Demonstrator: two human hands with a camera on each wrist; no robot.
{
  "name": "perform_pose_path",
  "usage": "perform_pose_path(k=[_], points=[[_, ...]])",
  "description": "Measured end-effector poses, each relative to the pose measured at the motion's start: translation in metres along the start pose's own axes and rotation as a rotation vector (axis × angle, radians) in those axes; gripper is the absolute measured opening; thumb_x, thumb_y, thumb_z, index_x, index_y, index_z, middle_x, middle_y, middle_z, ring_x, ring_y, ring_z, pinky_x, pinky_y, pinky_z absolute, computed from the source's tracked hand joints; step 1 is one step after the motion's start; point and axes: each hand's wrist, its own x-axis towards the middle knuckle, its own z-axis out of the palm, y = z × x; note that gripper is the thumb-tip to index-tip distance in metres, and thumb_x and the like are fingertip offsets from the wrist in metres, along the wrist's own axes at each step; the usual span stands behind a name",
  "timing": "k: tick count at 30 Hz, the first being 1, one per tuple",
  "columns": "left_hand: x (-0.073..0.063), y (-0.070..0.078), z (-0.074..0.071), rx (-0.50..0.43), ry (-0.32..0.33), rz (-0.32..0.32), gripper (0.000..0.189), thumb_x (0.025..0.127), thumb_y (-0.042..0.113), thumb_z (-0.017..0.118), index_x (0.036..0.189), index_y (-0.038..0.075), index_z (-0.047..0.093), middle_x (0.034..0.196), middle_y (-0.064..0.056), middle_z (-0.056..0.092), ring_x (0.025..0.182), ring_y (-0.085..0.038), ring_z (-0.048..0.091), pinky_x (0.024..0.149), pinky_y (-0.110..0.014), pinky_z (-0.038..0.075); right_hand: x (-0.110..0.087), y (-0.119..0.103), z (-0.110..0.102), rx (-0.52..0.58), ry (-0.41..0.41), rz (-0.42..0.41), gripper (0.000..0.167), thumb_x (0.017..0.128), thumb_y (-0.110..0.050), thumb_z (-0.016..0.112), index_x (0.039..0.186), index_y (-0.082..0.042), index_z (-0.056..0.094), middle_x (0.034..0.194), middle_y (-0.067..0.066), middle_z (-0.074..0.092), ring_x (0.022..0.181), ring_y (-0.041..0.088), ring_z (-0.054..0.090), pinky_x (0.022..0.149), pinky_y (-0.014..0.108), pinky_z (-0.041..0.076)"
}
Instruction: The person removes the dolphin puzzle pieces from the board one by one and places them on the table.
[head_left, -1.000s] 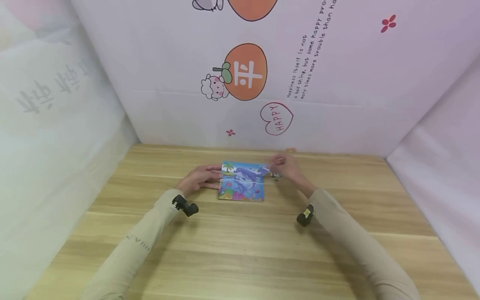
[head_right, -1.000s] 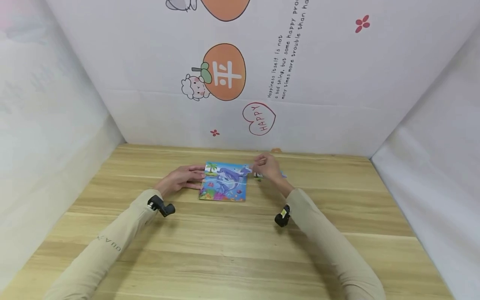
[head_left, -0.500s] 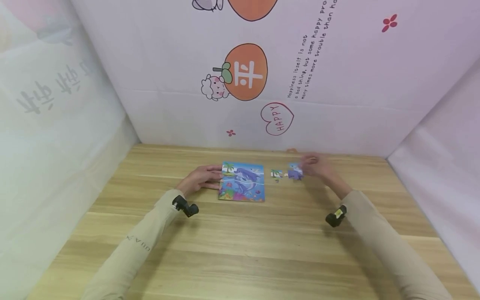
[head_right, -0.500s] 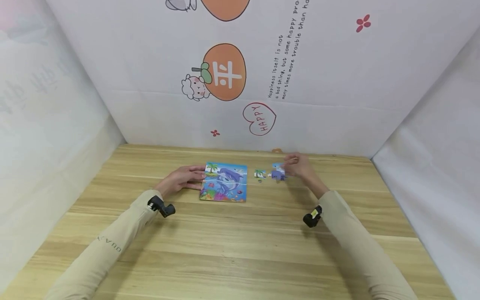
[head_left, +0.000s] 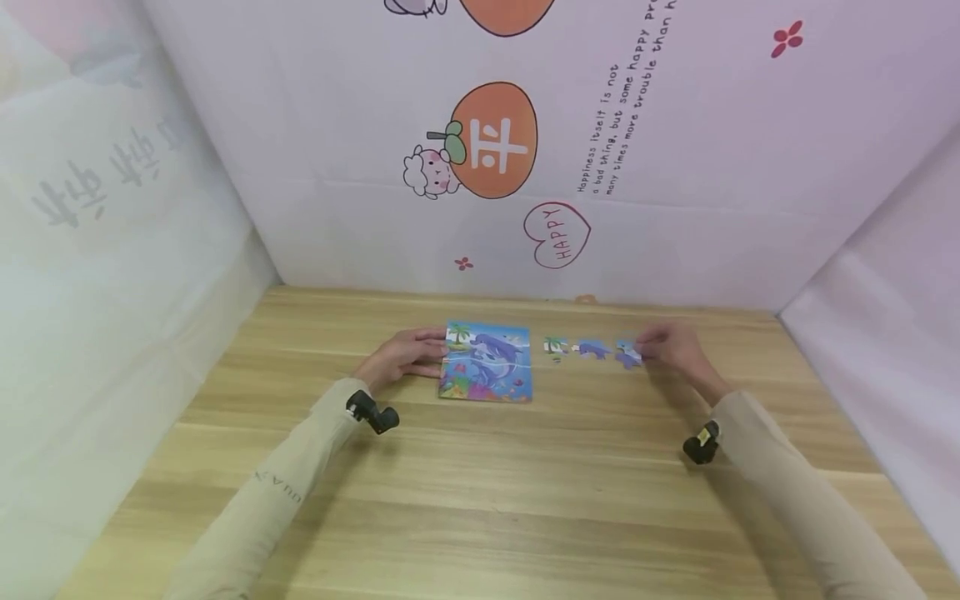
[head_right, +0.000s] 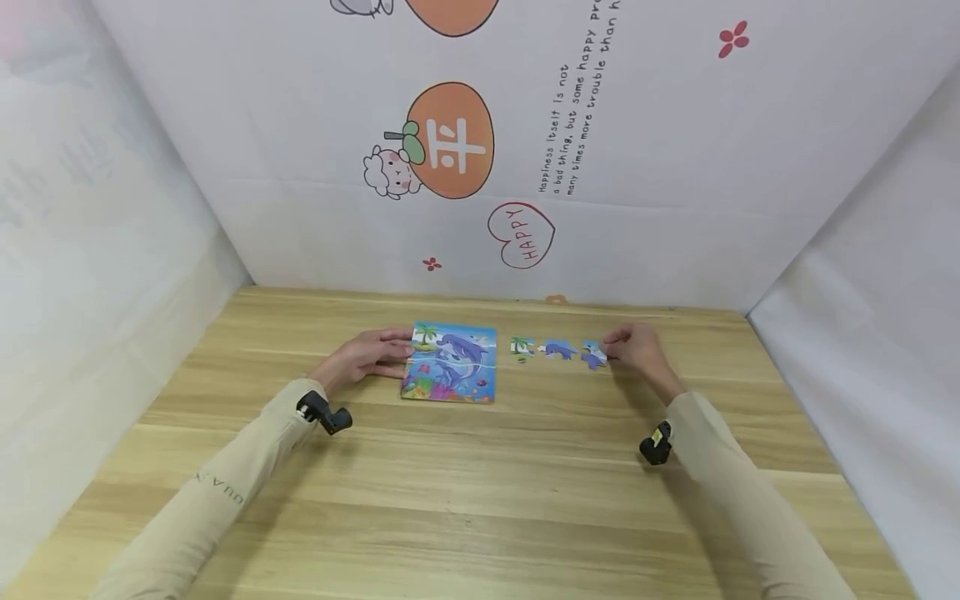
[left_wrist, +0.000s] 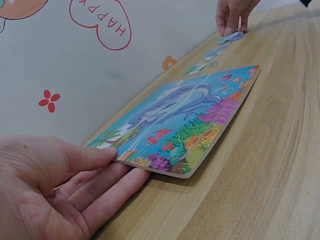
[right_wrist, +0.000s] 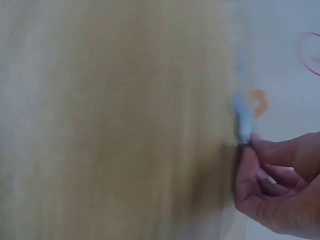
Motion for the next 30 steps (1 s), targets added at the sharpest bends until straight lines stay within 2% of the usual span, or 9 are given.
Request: perform_pose_path(k=[3,7,10,17,25,30], points=[[0.0,-0.002,0.002,0.003,-0.005,0.006,0.057,0.105,0.005,0.063,0.159,0.006,0.044,0.144,-0.023,0.06,0.102,-0.018,0.073,0.089,-0.034,0.067,0.002,0.004,0.005,-0.144,0.044,-0.049,0.022,0.095,-0.003,0.074,0.107,0.015,0.069,0.101,0.031,0.073,0.09,0.035,0.071,0.077,0.031,0.061],[0.0,-0.002,0.003,0.003,-0.005,0.008,0.057,0.105,0.005,0.062,0.159,0.007,0.043,0.146,-0.023,0.059,0.104,-0.018,0.073,0.088,-0.033,0.067,0.007,0.011,0.005,-0.179,0.009,-0.053,0.022,0.096,-0.005,0.072,0.109,0.011,0.068,0.104,0.03,0.07,0.098,0.044,0.066,0.089,0.055,0.061],[0.001,-0.001,0.003,0.004,-0.006,0.008,0.057,0.105,0.005,0.062,0.159,0.007,0.044,0.147,-0.023,0.058,0.107,-0.019,0.072,0.089,-0.033,0.067,0.01,0.014,0.004,-0.18,-0.024,-0.033,0.026,0.098,-0.01,0.072,0.113,0.01,0.066,0.11,0.03,0.068,0.104,0.045,0.064,0.095,0.062,0.058],[0.001,-0.002,0.003,0.014,-0.002,0.008,0.056,0.105,0.006,0.063,0.158,0.008,0.045,0.146,-0.022,0.059,0.108,-0.02,0.072,0.089,-0.033,0.067,0.007,0.01,0.005,-0.172,-0.008,-0.021,0.031,0.1,-0.018,0.072,0.116,0.008,0.065,0.114,0.03,0.068,0.106,0.044,0.065,0.093,0.056,0.06],[-0.002,0.0,0.002,0.034,-0.017,0.041,0.058,0.104,0.005,0.062,0.159,0.004,0.042,0.147,-0.021,0.058,0.126,-0.028,0.064,0.093,-0.034,0.066,0.004,-0.015,0.013,-0.144,0.028,-0.074,0.023,0.101,-0.012,0.069,0.113,0.007,0.067,0.116,0.031,0.069,0.11,0.049,0.066,0.097,0.061,0.059],[-0.007,0.002,-0.001,0.049,-0.09,0.07,0.057,0.107,0.008,0.059,0.16,0.001,0.039,0.151,-0.024,0.054,0.134,-0.035,0.059,0.099,-0.036,0.063,0.007,-0.032,0.027,-0.134,0.019,-0.118,0.021,0.1,-0.009,0.07,0.111,0.009,0.067,0.113,0.03,0.07,0.107,0.048,0.068,0.093,0.056,0.063]])
